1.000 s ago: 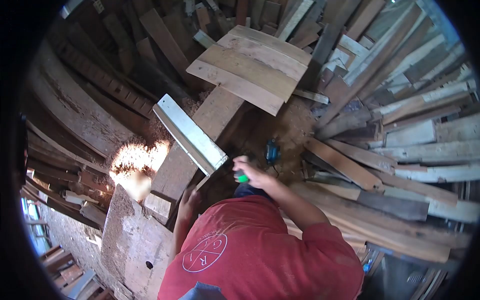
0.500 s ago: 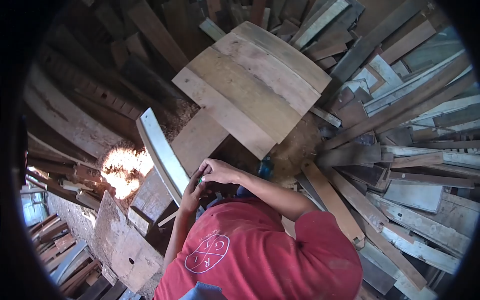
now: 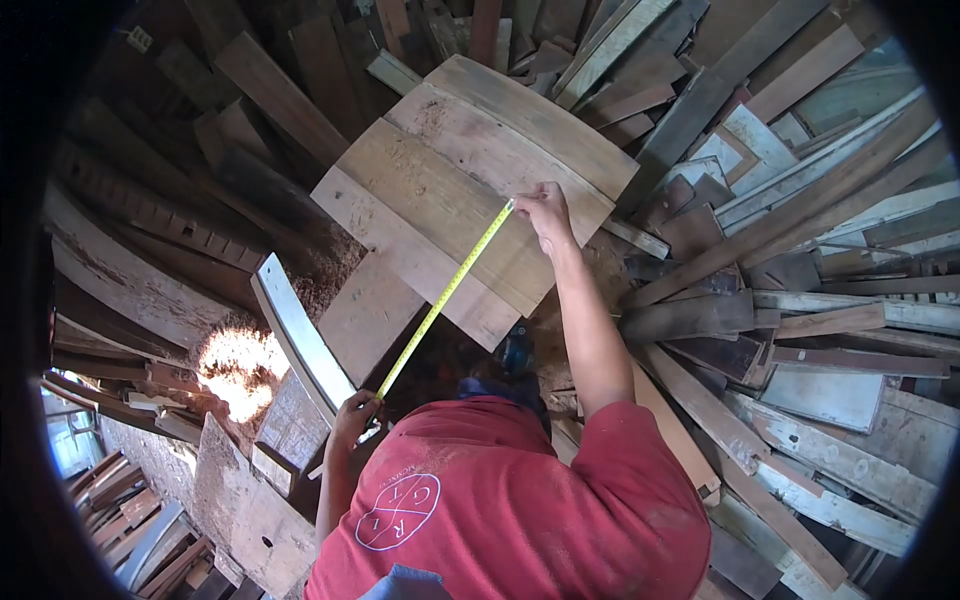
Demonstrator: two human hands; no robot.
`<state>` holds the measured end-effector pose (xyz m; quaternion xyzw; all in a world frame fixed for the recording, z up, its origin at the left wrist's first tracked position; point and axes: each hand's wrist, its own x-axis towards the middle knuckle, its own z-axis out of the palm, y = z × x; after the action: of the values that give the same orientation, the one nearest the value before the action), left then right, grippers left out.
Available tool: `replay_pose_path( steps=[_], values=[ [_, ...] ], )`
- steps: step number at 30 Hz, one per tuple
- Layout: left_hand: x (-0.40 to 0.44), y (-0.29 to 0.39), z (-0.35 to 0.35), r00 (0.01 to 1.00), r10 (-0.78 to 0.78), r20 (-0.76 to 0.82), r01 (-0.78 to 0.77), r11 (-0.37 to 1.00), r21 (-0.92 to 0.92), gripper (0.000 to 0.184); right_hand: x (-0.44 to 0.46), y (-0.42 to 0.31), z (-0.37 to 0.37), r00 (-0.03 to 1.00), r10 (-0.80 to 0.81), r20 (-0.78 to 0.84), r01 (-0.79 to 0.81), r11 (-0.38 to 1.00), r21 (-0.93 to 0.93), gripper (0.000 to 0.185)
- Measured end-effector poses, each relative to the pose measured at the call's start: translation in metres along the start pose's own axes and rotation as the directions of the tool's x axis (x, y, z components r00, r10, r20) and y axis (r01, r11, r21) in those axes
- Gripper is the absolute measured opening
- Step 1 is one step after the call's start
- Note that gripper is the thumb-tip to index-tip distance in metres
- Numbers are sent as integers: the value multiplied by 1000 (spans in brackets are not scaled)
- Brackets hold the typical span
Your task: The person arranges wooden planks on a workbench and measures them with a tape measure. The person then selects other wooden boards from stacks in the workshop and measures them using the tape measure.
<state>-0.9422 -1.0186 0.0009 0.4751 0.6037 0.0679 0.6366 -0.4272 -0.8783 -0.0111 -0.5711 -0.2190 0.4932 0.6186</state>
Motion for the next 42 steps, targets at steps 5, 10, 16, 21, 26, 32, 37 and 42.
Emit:
replay_pose_path(
  steps=[5, 10, 16, 21, 26, 32, 37, 42],
  values=[
    [79, 50, 29, 985, 24, -169, 5, 986, 169, 26, -41, 28, 2, 993, 70, -97, -78, 994, -83, 54],
    [207, 98, 63, 916, 399, -44, -284, 721, 632, 25, -124, 85, -14, 970, 238, -53, -242, 967, -79, 47],
    [278, 210, 114, 995, 37, -89, -10, 957, 288, 29, -206, 118, -41, 925, 358, -127, -367, 929, -58, 42],
    [379, 181, 111, 985, 166, 42, -167, 883, 438, 24, -238, 129, -75, 907, 292, -302, -331, 939, -87, 40],
    [313, 150, 74, 860, 449, 243, -420, 352, 836, 21, -234, 138, -115, 918, 171, -357, -218, 971, -95, 35],
    [229, 105, 42, 988, 142, -61, -112, 931, 347, 20, -209, 130, -106, 911, 235, -339, -327, 912, -246, 36],
    [227, 83, 36, 980, 145, -135, -84, 919, 384, 24, -182, 118, -80, 971, 211, -116, -240, 821, -518, 35],
    [228, 75, 32, 974, 205, -93, -145, 887, 438, 21, -160, 126, -73, 989, 124, -82, -147, 737, -659, 32]
  ],
)
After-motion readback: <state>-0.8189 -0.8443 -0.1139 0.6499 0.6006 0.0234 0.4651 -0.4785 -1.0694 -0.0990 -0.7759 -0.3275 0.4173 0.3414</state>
